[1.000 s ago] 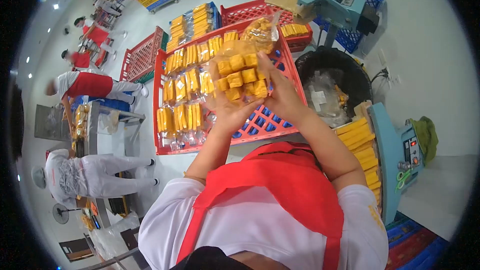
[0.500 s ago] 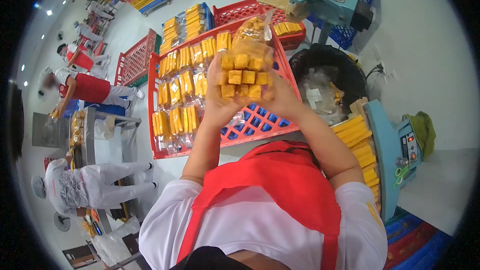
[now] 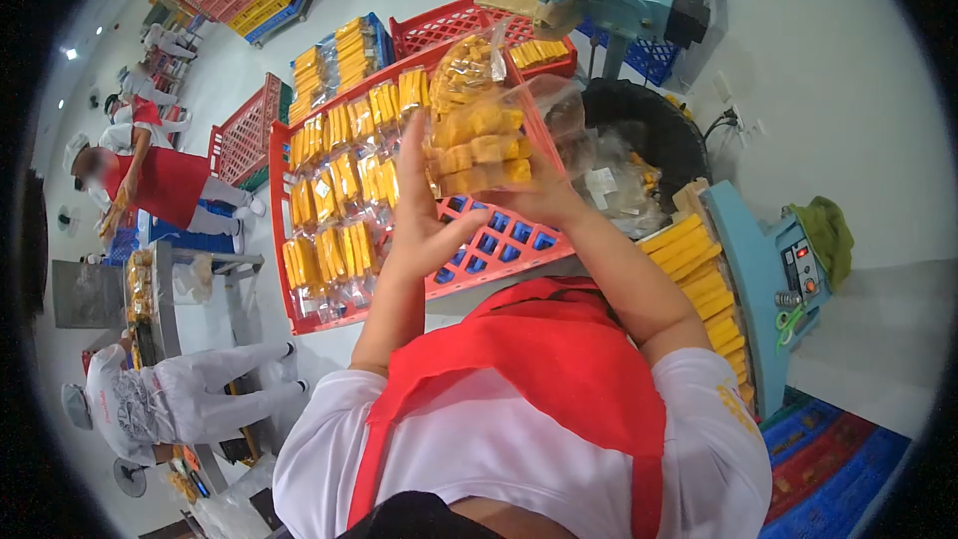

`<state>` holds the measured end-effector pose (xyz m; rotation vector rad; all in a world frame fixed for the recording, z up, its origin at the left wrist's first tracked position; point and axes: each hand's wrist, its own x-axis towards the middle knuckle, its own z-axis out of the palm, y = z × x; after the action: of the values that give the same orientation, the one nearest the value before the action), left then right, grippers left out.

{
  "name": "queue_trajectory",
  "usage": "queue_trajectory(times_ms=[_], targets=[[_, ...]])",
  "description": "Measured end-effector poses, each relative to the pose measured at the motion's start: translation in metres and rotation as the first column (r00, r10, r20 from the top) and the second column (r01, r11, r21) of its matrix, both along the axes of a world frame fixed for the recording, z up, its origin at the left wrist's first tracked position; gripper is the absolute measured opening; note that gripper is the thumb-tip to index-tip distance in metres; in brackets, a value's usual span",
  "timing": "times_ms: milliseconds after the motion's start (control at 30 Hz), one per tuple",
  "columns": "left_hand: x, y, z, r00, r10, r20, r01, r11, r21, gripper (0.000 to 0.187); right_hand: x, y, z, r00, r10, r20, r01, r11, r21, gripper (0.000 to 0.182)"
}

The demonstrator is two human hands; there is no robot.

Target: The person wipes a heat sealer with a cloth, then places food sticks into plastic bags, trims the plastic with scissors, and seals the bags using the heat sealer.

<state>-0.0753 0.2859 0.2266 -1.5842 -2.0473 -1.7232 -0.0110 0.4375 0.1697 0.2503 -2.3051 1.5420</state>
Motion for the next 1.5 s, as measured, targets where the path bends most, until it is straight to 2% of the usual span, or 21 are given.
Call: queue_trajectory(times_ms=[67, 133, 167, 200, 233, 333, 400, 467, 500, 533, 600, 633, 667, 700, 733, 767, 833, 933, 1133, 1400, 1500], targets=[[0.002, -0.001, -0.011, 0.991, -0.052, 0.122, 0.036, 0.991, 0.132, 0.08, 0.001, 0.003, -0.02, 0.996, -0.072, -0.044, 0.072, 0.997, -0.003, 0.057], [0.0, -0.001, -0.035, 0.636, -0.052, 0.77, -0.359, 0.863, 0.356, 0.068, 0.003, 0.004, -0.019, 0.983, -0.155, -0.099, 0.155, 0.988, -0.011, 0.053], [0.0, -0.003, -0.043, 0.638, -0.072, 0.766, -0.336, 0.87, 0.362, 0.068, 0.003, 0.001, -0.009, 0.974, -0.138, -0.178, 0.136, 0.99, -0.021, 0.053], [0.003, -0.004, -0.051, 0.206, -0.473, 0.856, -0.108, 0.859, 0.501, 0.064, 0.002, -0.003, 0.004, 0.958, -0.132, -0.254, 0.129, 0.991, -0.027, 0.053], [0.007, -0.002, -0.056, -0.362, -0.623, 0.693, 0.036, 0.734, 0.678, 0.062, 0.005, -0.008, 0.014, 0.936, -0.14, -0.324, 0.139, 0.99, -0.029, 0.054], [0.014, 0.018, -0.051, -0.174, -0.617, 0.768, -0.044, 0.784, 0.62, 0.059, 0.007, -0.015, -0.002, 0.892, -0.145, -0.428, 0.195, 0.978, 0.073, 0.063], [-0.001, 0.025, -0.082, 0.295, -0.32, 0.9, 0.008, 0.943, 0.332, 0.052, 0.04, -0.01, 0.012, 0.922, -0.357, -0.15, 0.387, 0.834, 0.394, 0.066], [0.0, 0.043, -0.057, 0.888, -0.176, 0.425, 0.214, 0.976, -0.045, 0.05, 0.077, 0.009, 0.014, 0.899, -0.404, -0.168, 0.432, 0.762, 0.482, 0.062], [-0.008, 0.049, -0.058, 0.371, -0.478, 0.796, 0.392, 0.858, 0.332, 0.047, 0.099, 0.024, 0.01, 0.895, -0.412, -0.169, 0.445, 0.807, 0.388, 0.059], [-0.013, 0.055, -0.059, -0.306, -0.612, 0.729, 0.254, 0.685, 0.682, 0.045, 0.129, 0.036, 0.025, 0.88, -0.472, -0.05, 0.465, 0.836, 0.291, 0.055], [-0.016, 0.071, -0.054, -0.293, -0.529, 0.796, 0.092, 0.813, 0.574, 0.042, 0.202, 0.059, 0.017, 0.635, -0.763, 0.125, 0.749, 0.647, 0.145, 0.048], [-0.02, 0.077, -0.057, -0.233, -0.448, 0.863, 0.049, 0.881, 0.47, 0.045, 0.245, 0.071, -0.027, 0.661, -0.745, 0.087, 0.582, 0.435, -0.687, 0.038], [-0.025, 0.085, -0.061, -0.176, -0.356, 0.918, -0.001, 0.932, 0.362, 0.048, 0.275, 0.071, 0.012, 0.081, -0.947, 0.31, 0.993, 0.051, -0.103, 0.027], [-0.029, 0.096, -0.064, -0.181, -0.433, 0.883, 0.09, 0.887, 0.454, 0.046, 0.326, 0.091, -0.024, -0.185, -0.982, -0.047, 0.974, -0.189, 0.126, 0.03], [-0.03, 0.107, -0.069, -0.182, -0.434, 0.882, 0.087, 0.887, 0.454, 0.046, 0.373, 0.101, -0.036, -0.286, -0.958, 0.016, 0.955, -0.283, 0.087, 0.03], [-0.032, 0.115, -0.074, -0.261, -0.444, 0.857, 0.171, 0.853, 0.494, 0.044, 0.394, 0.099, -0.03, -0.505, -0.863, -0.029, 0.804, -0.482, 0.349, 0.03], [-0.031, 0.132, -0.071, -0.283, -0.439, 0.853, 0.216, 0.837, 0.503, 0.041, 0.424, 0.102, -0.049, -0.52, -0.854, 0.022, 0.639, -0.372, 0.674, 0.029], [-0.006, 0.159, -0.057, -0.209, -0.396, 0.894, 0.119, 0.897, 0.425, 0.036, 0.41, 0.103, -0.046, -0.472, -0.843, 0.258, 0.642, -0.128, 0.756, 0.028], [0.004, 0.176, -0.049, -0.358, -0.468, 0.808, 0.074, 0.848, 0.524, 0.032, 0.403, 0.125, -0.038, -0.587, -0.762, 0.273, 0.527, -0.104, 0.844, 0.029], [-0.007, 0.174, -0.062, -0.44, -0.436, 0.785, 0.074, 0.854, 0.516, 0.035, 0.443, 0.17, -0.082, -0.395, -0.889, 0.231, 0.683, -0.116, 0.721, 0.04], [-0.004, 0.173, -0.058, -0.413, -0.46, 0.786, 0.009, 0.861, 0.509, 0.036, 0.465, 0.177, -0.088, -0.32, -0.87, 0.375, 0.806, -0.042, 0.59, 0.052]])
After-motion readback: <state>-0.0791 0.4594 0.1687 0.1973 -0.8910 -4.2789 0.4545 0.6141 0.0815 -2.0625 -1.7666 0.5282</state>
